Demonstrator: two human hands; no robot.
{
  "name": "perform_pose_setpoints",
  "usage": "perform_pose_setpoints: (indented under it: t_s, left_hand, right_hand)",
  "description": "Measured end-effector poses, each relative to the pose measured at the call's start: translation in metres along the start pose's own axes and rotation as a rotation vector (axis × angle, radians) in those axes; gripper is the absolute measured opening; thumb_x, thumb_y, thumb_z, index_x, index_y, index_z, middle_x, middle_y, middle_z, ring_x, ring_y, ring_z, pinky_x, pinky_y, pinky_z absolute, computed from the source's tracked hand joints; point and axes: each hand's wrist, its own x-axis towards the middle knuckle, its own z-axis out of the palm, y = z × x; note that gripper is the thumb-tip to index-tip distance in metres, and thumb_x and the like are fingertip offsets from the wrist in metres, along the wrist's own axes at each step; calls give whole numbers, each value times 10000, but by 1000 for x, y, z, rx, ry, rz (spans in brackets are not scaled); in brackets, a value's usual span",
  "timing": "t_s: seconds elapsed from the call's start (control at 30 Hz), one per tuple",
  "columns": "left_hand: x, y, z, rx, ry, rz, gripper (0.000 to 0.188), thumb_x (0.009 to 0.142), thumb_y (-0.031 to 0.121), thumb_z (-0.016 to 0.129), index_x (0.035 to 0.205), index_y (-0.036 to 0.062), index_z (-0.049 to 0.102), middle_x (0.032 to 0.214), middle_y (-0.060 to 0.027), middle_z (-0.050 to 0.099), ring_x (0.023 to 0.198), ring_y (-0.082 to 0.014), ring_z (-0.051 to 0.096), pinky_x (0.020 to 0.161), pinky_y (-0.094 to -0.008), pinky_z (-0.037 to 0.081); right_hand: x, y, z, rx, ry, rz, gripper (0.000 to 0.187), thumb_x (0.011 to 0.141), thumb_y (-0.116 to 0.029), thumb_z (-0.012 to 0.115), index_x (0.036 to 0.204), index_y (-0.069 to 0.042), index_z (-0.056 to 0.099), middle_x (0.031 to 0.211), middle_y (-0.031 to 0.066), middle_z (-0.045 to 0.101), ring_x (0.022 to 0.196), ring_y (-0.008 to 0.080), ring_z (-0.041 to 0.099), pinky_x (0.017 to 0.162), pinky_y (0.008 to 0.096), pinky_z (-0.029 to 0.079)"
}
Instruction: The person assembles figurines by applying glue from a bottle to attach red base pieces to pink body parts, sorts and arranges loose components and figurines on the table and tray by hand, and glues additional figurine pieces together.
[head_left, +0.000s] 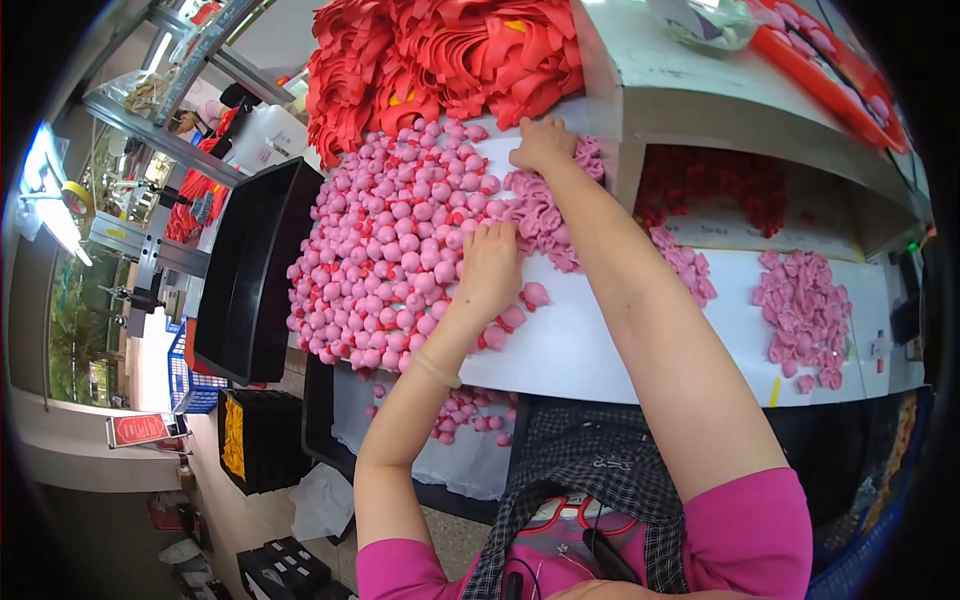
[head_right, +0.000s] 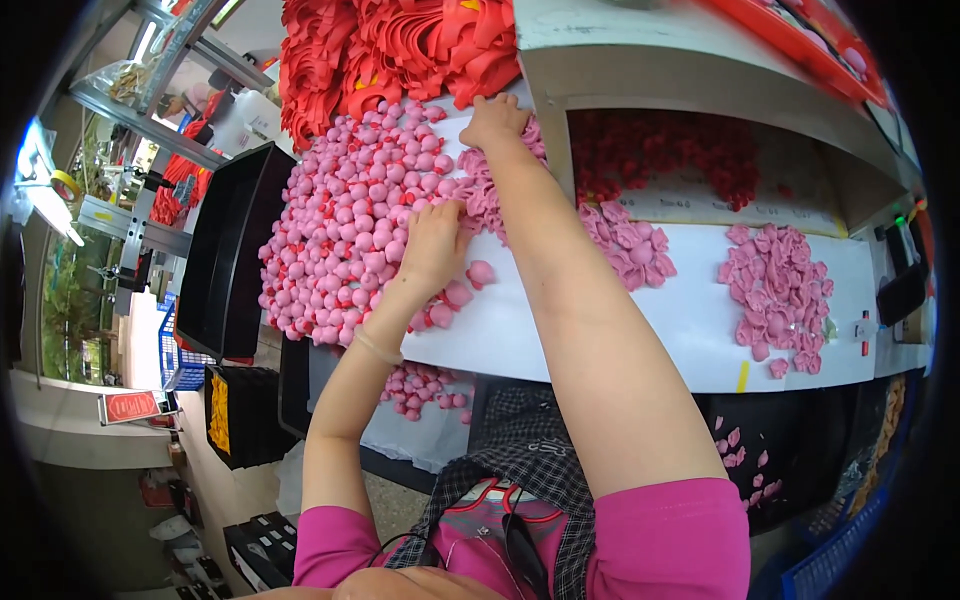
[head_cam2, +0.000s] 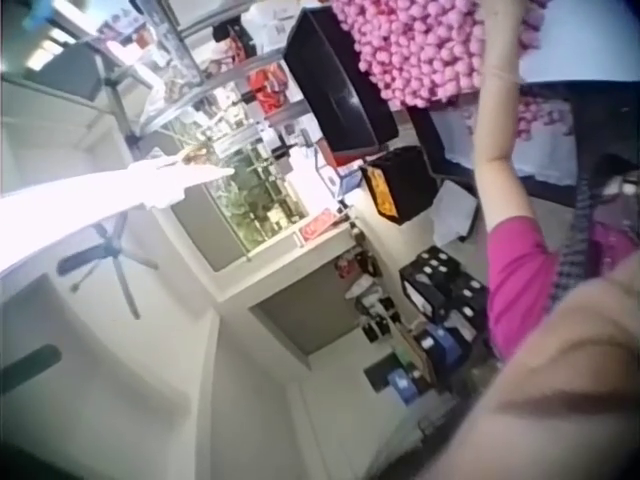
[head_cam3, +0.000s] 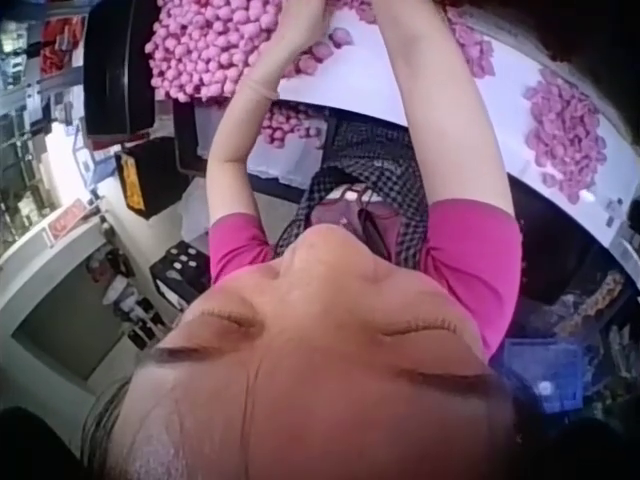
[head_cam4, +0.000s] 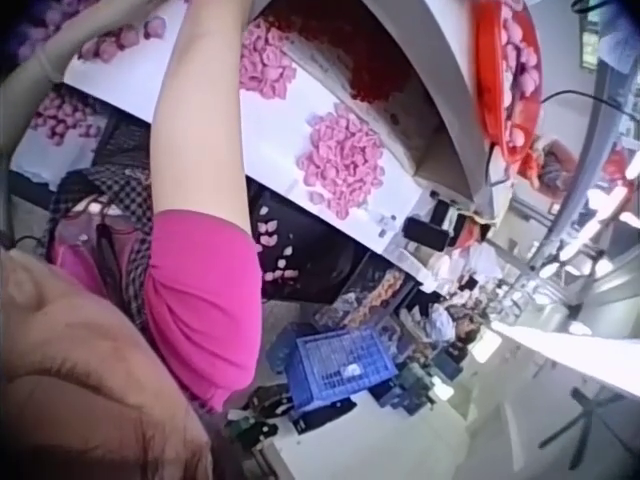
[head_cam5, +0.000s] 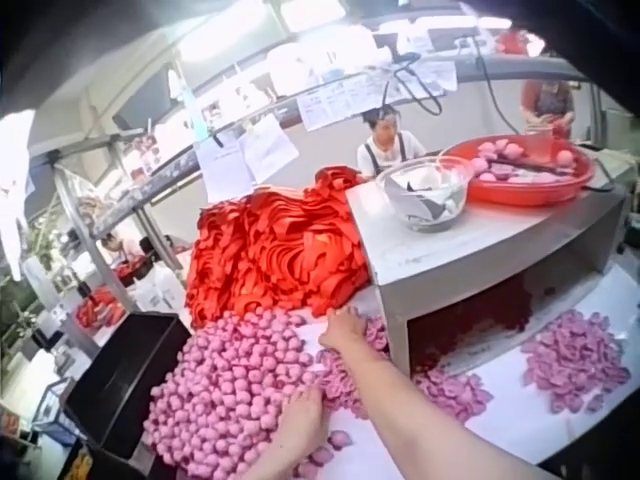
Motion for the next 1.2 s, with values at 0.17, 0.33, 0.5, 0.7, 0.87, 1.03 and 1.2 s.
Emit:
perform_pose_setpoints:
  t_s: [0.17, 0.33, 0.5, 0.7, 0.87, 1.03, 1.2]
  left_hand:
    - [16, -2, 23, -241, 105, 101, 350, 795, -44, 595, 1143, -30, 563, 1081, -239, 632, 988, -402, 622, 847, -446, 497]
    - [4, 31, 20, -367, 49, 21, 424, 806, -45, 602, 1225, -45, 536, 1134, -230, 616, 990, -375, 638, 846, -426, 512]
    - [-40, 59, 22, -398, -24, 12, 469, 846, -39, 588, 1301, -48, 476, 1248, -244, 543, 1075, -399, 604, 920, -435, 496]
    - [-80, 90, 22, -238, 240, 167, 474, 839, -37, 610, 1289, -33, 462, 1312, -258, 474, 1216, -433, 499, 1025, -460, 431]
    - [-87, 51, 22, 32, 284, 167, 123, 883, 20, 566, 1003, 1, 585, 1228, -174, 573, 1168, -347, 537, 1050, -446, 406]
    - [-77, 30, 15, 163, 313, 85, 102, 882, 38, 605, 985, 45, 605, 1175, -142, 597, 1082, -340, 570, 989, -436, 420]
    - [-76, 24, 12, 214, 260, 44, 96, 874, 70, 621, 970, 83, 617, 1161, -107, 607, 1079, -304, 572, 975, -403, 415]
  right_hand:
    - [-33, -4, -4, -116, 32, -90, 576, 803, -357, 685, 1345, -203, 560, 1378, 143, 545, 1294, 335, 496, 1025, 570, 417]
    - [-58, -6, -31, -288, -82, -160, 366, 890, -253, 625, 1221, -111, 687, 1352, 129, 575, 1272, 286, 526, 955, 501, 470]
    - [-110, 7, -36, -326, -24, -370, 349, 882, -210, 616, 1197, -81, 692, 1289, 126, 586, 1232, 289, 543, 963, 447, 477]
    - [-133, 30, -22, -195, 236, -537, 311, 819, -215, 670, 1085, -53, 675, 1151, 126, 606, 1146, 297, 566, 952, 464, 467]
    - [-136, 21, -15, -10, 203, -728, 390, 764, -334, 742, 1058, -88, 667, 1142, 133, 609, 1154, 313, 554, 967, 521, 414]
    - [-131, 34, 0, -216, 225, -675, 417, 749, -253, 734, 1133, -101, 673, 1092, 121, 624, 1148, 303, 548, 983, 499, 367]
    - [-125, 45, -5, -176, 280, -666, 309, 725, -186, 728, 1019, -110, 677, 1052, 111, 624, 1114, 297, 557, 955, 492, 381]
